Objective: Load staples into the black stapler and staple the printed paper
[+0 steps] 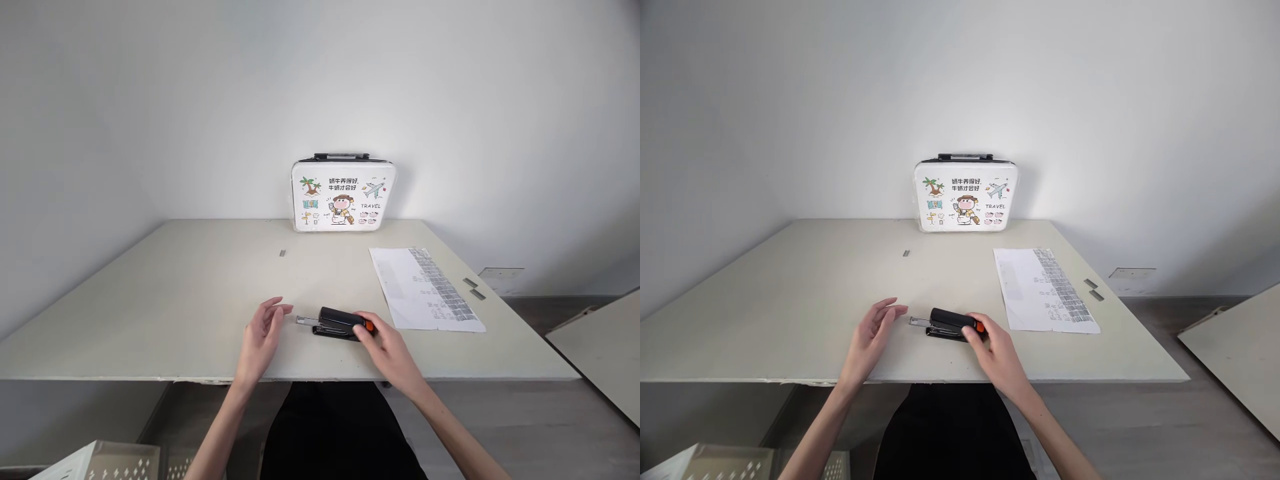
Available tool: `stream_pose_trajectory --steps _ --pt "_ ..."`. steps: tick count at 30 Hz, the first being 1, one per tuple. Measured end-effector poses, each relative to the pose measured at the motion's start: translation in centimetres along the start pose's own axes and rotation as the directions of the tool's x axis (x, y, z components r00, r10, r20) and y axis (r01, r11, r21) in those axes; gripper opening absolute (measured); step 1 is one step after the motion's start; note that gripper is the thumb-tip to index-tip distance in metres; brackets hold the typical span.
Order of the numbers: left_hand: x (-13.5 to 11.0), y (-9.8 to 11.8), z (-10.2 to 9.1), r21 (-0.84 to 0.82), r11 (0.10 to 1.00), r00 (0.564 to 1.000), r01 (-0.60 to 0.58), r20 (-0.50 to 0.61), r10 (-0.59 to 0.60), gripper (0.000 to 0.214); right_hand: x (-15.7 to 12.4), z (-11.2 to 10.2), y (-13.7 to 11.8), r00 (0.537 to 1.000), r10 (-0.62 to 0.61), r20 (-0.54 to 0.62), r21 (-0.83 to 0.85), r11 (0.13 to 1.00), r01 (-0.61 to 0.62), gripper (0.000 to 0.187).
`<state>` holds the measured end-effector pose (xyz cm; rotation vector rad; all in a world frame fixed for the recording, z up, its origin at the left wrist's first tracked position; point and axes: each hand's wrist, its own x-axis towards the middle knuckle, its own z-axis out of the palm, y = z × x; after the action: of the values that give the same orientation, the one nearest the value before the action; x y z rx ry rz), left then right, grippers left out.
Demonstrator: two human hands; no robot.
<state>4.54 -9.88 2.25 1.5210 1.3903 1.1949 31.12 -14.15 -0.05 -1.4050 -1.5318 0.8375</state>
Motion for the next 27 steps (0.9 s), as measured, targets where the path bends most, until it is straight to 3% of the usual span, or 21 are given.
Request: stream_pose_trajectory --steps 3,7,11,13,15,18,20,23,27 --pt "0.1 0.1 -0.1 -0.013 1.000 1.000 0.007 0.021 -0.007 0.040 -0.1 0.2 -0.2 0.998 -0.034 0.056 -0.026 0.999 0.035 0.038" --pt "0.0 0.5 0.0 -0.072 0.995 0.997 0.063 0.047 -0.060 0.040 -0.7 0.2 -0.5 0.998 -0.058 0.032 -0.038 0.998 0.059 0.026" --pt "-0.9 0.8 0.8 -0.289 0.946 0.990 0.144 0.050 -0.135 0.041 -1.7 0.3 -1.6 0.973 -0.230 0.018 -0.065 0.971 0.230 0.022" --pt "-1.4 1.0 1.4 -0.489 0.840 0.972 0.236 0.102 -0.213 0.043 -1.9 0.5 -2.3 0.915 -0.403 0.000 -0.094 0.911 0.401 0.031" --pt "-1.7 1.2 2.0 -0.638 0.668 0.921 0.384 0.215 -0.325 0.040 -1.9 0.8 -2.7 0.815 -0.579 -0.022 -0.148 0.808 0.570 0.046" --pt "-1.9 1.7 2.9 -0.715 0.434 0.819 0.548 0.354 -0.452 0.033 -1.7 0.8 -3.0 0.646 -0.763 -0.016 -0.271 0.625 0.732 0.054" --pt "-1.8 2.0 3.3 -0.740 0.357 0.793 0.570 0.380 -0.477 0.030 -1.5 0.6 -2.9 0.567 -0.823 0.027 -0.336 0.527 0.781 0.053" --pt "-1.5 2.4 3.9 -0.760 0.319 0.794 0.566 0.399 -0.459 0.024 -1.6 0.3 -2.4 0.520 -0.851 0.076 -0.385 0.456 0.802 0.051" --pt "-1.2 2.6 4.6 -0.727 0.377 0.803 0.574 0.412 -0.430 0.020 -1.9 -0.2 -1.7 0.534 -0.844 0.057 -0.398 0.471 0.787 0.049"
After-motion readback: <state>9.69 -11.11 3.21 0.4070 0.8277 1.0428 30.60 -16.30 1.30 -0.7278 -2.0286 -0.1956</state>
